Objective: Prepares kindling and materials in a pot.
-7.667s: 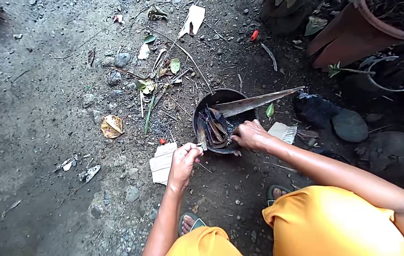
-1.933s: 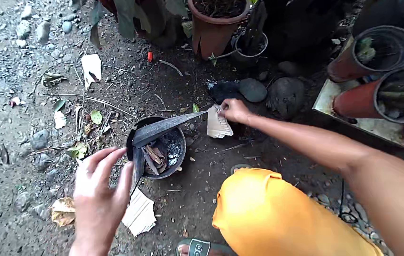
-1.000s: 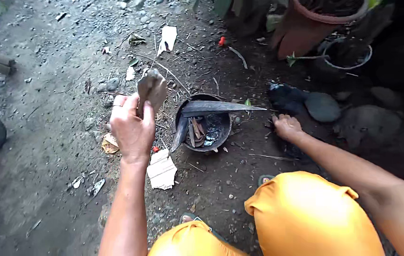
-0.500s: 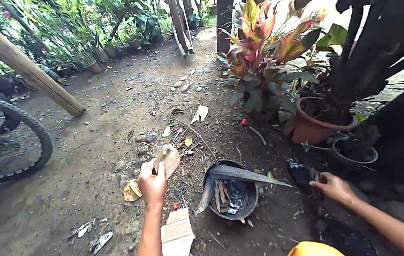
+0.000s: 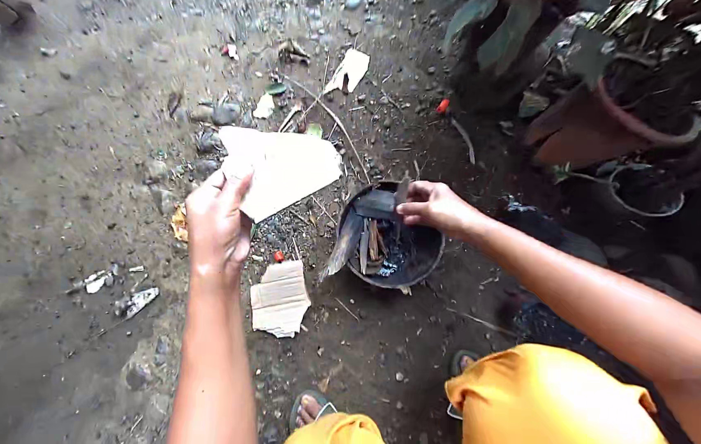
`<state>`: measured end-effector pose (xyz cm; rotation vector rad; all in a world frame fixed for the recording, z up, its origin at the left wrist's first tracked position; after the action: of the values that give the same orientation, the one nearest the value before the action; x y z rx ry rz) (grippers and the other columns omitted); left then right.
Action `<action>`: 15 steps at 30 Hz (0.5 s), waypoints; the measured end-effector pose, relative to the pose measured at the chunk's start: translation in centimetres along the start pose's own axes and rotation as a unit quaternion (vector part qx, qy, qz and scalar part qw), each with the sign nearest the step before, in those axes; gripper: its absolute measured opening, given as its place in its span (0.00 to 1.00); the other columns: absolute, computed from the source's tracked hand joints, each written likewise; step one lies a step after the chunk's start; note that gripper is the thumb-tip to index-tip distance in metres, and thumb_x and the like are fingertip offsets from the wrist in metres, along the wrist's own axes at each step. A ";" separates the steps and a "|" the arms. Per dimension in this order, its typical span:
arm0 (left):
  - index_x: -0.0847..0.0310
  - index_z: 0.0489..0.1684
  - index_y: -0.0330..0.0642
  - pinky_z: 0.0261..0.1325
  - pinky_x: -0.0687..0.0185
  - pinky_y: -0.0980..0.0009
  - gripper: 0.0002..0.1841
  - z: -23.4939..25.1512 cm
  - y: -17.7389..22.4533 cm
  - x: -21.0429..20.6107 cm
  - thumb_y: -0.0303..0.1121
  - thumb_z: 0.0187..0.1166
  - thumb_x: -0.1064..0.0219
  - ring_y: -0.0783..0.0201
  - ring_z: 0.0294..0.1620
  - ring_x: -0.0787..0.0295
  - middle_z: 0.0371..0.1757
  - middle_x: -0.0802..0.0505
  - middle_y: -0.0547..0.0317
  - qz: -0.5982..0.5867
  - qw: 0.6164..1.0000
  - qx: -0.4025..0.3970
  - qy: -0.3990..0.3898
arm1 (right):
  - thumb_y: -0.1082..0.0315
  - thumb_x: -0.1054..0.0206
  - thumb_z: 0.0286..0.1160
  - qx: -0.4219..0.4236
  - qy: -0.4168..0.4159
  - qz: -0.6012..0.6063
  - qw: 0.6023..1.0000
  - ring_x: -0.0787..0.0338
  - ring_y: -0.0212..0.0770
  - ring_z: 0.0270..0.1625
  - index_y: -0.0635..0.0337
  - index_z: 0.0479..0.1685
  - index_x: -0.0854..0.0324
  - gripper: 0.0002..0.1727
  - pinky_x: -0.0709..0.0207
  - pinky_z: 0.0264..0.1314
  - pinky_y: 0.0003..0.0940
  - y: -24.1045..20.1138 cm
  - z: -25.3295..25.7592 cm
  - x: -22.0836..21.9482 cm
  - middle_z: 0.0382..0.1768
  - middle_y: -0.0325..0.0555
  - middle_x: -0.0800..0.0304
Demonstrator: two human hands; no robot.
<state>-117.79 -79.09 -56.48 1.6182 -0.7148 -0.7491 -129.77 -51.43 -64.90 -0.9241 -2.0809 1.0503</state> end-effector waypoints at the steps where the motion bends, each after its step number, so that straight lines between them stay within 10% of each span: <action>1: 0.17 0.52 0.46 0.45 0.07 0.73 0.06 0.2 -0.2 0.0 0.34 0.88 0.38 0.73 0.37 0.06 0.38 0.05 0.70 -0.007 1.000 0.001 0.003 | 0.78 0.33 0.78 -0.003 -0.013 -0.007 1.000 0.11 0.41 0.46 0.70 0.62 0.24 0.15 0.13 0.52 0.39 0.3 0.6 -1.2 0.52 0.56 0.14; 9: 0.16 0.56 0.50 0.44 0.08 0.73 0.08 1.5 -2.1 -0.1 0.37 0.86 0.36 0.72 0.39 0.06 0.43 0.05 0.68 -0.014 0.999 0.014 -0.046 | 0.74 0.30 0.73 0.028 0.028 -0.206 0.978 0.09 0.56 0.46 0.68 0.54 0.16 0.12 0.19 0.52 0.61 1.8 1.9 -4.0 0.42 0.60 0.09; 15: 0.17 0.53 0.39 0.41 0.07 0.72 0.07 3.2 -3.4 -0.9 0.27 0.86 0.40 0.72 0.35 0.06 0.36 0.05 0.66 0.003 1.000 0.004 -0.022 | 0.70 0.31 0.69 0.013 0.022 -0.204 0.979 0.09 0.55 0.58 0.67 0.62 0.17 0.20 0.19 0.64 0.57 2.8 0.8 -4.2 0.52 0.60 0.09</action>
<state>-120.73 -79.75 -60.19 1.6099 -0.7544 -0.7792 -127.15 -53.91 -68.58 -0.4693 -2.0951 0.8274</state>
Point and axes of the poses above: each hand's wrist, its own z-axis towards the middle knuckle, its own x-axis out of the back of the hand, y = z × x, the point moved 3 cm from there along z, towards the middle knuckle
